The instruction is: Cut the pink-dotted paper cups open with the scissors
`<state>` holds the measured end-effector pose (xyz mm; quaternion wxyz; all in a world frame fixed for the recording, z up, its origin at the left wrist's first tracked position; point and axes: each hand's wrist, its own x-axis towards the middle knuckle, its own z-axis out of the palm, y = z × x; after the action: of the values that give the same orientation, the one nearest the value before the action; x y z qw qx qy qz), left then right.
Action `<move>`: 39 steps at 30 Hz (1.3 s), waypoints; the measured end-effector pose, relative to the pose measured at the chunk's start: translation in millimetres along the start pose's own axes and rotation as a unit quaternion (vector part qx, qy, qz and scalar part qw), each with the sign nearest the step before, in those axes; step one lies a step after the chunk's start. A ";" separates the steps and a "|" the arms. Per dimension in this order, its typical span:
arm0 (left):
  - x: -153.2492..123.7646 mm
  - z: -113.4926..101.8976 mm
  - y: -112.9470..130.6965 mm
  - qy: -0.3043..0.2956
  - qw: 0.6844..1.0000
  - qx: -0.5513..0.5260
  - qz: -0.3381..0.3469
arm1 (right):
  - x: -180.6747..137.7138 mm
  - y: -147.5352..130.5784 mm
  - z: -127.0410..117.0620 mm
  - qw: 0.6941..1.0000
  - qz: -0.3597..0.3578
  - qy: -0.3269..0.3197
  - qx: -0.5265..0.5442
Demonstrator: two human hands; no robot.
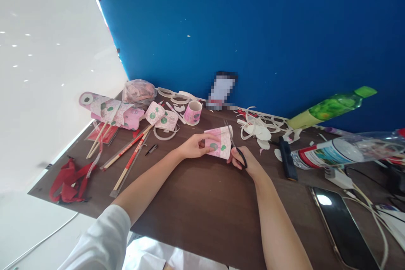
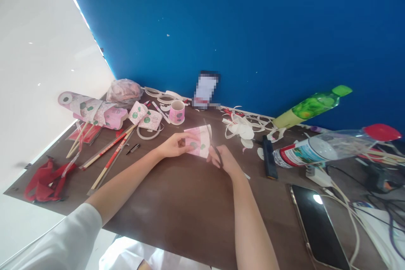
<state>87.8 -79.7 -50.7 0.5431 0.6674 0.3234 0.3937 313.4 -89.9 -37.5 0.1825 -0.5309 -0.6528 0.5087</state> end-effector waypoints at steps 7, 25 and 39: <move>0.2 -2.6 1.2 -0.023 1.000 -0.003 -0.002 | -1.3 0.4 -3.5 1.000 0.012 -0.014 -0.015; 1.7 -15.4 -5.8 0.028 0.997 -0.068 -0.019 | -5.9 10.8 -16.9 0.999 0.026 0.032 -0.010; 0.8 -5.2 -8.4 0.165 0.974 -0.146 0.061 | 9.1 20.6 -4.9 0.903 -0.029 0.307 -0.298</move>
<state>83.6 -74.8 -58.2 0.5485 0.5253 0.3069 0.5736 324.3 -81.3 -56.0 0.2219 -0.6715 -0.7004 0.0966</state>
